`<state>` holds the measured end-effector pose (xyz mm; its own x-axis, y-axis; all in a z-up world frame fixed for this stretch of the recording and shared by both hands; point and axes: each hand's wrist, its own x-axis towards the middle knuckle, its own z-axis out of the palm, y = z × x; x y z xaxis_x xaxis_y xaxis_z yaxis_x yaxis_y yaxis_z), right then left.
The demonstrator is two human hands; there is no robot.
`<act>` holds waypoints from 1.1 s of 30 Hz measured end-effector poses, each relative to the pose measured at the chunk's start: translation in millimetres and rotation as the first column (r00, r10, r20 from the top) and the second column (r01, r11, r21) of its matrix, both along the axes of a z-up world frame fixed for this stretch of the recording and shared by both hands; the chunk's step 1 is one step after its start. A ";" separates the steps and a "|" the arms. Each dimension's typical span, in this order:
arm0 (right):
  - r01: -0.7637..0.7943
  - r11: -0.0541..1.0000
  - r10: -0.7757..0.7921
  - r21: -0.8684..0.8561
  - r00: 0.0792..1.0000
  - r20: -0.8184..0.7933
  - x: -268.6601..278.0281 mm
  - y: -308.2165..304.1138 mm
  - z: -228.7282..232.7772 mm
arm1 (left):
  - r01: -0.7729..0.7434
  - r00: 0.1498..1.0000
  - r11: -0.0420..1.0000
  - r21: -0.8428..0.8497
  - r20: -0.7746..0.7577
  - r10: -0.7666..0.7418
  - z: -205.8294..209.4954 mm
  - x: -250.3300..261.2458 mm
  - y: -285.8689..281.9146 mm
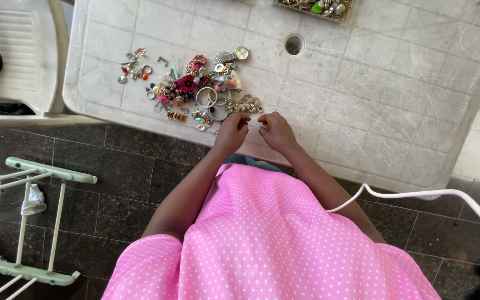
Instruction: The person sits at a white table covered with costume jewelry and handles the pieces one at a time. They pick up necklaces, hold them up and untangle the chains, sort through rings, brooches and earrings, and move pieces into separate groups on the table, at one point placing items into a tray at the far edge.
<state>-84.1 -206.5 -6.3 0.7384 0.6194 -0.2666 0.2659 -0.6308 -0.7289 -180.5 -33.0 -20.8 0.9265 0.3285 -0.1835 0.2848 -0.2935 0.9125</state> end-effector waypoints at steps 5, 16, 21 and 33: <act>0.006 0.999 -0.011 0.033 0.991 0.133 -3.3 11.2 1.8 | -0.092 0.992 0.989 0.118 0.100 0.080 -2.5 -4.6 14.2; -0.084 0.996 0.074 0.014 0.933 0.352 -14.9 70.5 13.8 | -0.028 0.981 0.975 0.220 0.195 -0.016 0.4 -14.3 56.7; 0.069 0.978 0.007 -0.195 0.932 0.363 -42.6 85.7 7.7 | 0.159 0.984 0.982 0.104 0.070 -0.167 -1.8 -41.6 78.8; 0.178 0.981 -0.125 -0.078 0.884 0.451 -46.2 77.5 32.6 | 0.427 0.899 0.897 0.114 0.055 -0.435 -2.3 -45.2 113.7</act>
